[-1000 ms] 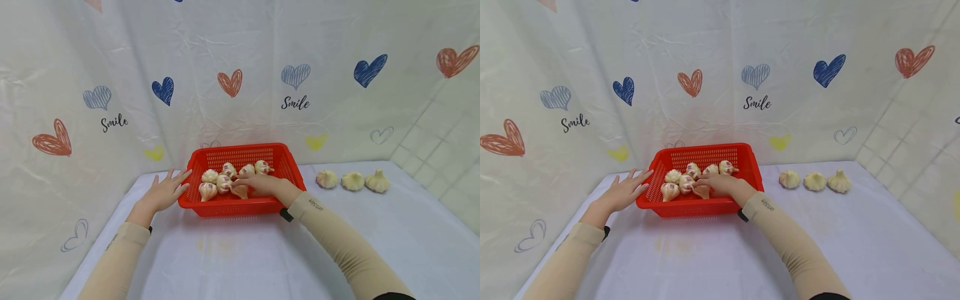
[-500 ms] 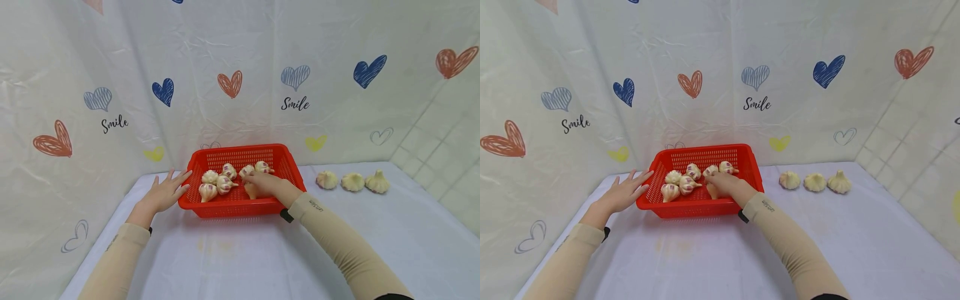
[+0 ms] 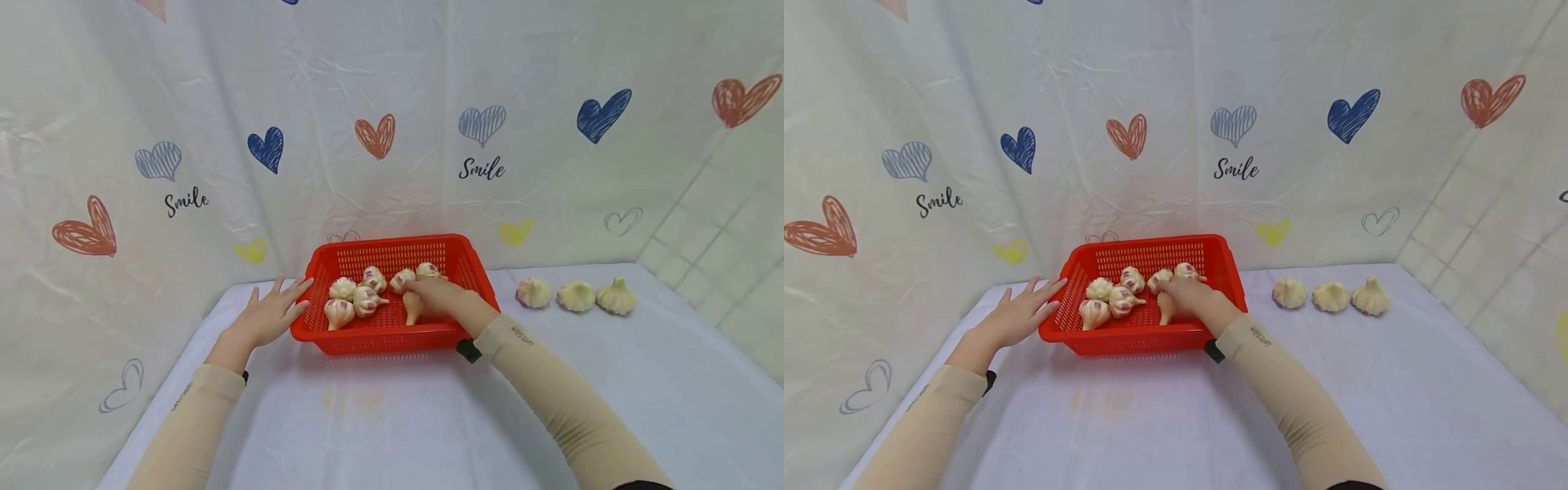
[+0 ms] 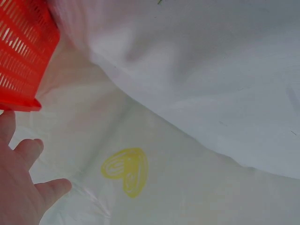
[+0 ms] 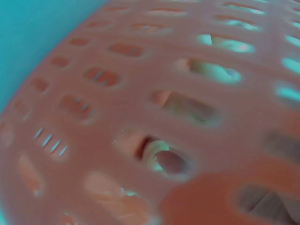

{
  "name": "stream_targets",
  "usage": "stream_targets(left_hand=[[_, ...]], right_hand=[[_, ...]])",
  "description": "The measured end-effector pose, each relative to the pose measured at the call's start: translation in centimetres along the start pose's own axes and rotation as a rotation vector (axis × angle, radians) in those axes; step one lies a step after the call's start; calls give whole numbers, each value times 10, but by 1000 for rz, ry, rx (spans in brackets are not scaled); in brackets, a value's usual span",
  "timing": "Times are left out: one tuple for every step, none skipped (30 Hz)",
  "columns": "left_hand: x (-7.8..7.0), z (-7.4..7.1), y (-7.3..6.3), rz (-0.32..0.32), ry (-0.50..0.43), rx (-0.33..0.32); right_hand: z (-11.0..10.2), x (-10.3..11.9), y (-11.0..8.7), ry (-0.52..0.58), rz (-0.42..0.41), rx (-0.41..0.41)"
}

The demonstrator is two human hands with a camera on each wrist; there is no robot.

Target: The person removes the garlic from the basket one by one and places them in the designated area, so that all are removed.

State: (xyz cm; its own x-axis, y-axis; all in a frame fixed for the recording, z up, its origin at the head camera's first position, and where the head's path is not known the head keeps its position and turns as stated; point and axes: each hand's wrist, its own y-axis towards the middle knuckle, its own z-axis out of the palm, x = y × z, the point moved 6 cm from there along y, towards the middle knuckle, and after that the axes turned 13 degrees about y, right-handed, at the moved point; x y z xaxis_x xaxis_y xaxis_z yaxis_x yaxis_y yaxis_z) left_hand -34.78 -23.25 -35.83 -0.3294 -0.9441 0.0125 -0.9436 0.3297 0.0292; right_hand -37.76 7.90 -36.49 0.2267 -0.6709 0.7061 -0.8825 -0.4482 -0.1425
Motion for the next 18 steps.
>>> stream_targets(left_hand=[[0,1,0,0,-2,0],[0,1,0,-1,-4,1],[0,1,0,-1,-5,3],[0,1,0,-1,-7,3],[0,1,0,-1,-7,2],[0,1,0,-2,-8,3],[1,1,0,-3,-8,4],[1,1,0,-4,-7,5],[1,1,1,-3,-5,5],[2,1,1,-3,-7,3],[2,1,1,0,-10,1],[2,1,2,0,-11,1],[2,1,2,0,-13,0],[2,2,2,0,-13,0],[2,2,2,1,-14,-1],[2,2,2,0,-14,0],[2,2,2,-1,-11,2],[2,2,2,-3,-8,4]], right_hand=[[-1,2,0,-46,-28,-3],[-3,4,-1,-113,-68,-10],[-5,7,-2,-176,-111,-17],[-7,9,-3,-199,-139,-27],[-10,10,-3,-205,-159,-39],[-12,10,-4,-200,-176,-47],[-15,10,-5,-194,-190,-53],[-17,11,-6,-192,-203,-60],[-20,11,-7,-187,-215,-66],[-22,10,-8,-178,-221,-71],[-23,10,-9,-164,-219,-75],[-25,11,-11,-158,-222,-79],[-26,11,-12,-154,-229,-84],[-28,11,-13,-151,-233,-89],[-29,12,-15,-144,-235,-94],[-30,12,-17,-138,-237,-101],[-32,13,-19,-133,-242,-110],[-33,14,-21,-126,-244,-119]])
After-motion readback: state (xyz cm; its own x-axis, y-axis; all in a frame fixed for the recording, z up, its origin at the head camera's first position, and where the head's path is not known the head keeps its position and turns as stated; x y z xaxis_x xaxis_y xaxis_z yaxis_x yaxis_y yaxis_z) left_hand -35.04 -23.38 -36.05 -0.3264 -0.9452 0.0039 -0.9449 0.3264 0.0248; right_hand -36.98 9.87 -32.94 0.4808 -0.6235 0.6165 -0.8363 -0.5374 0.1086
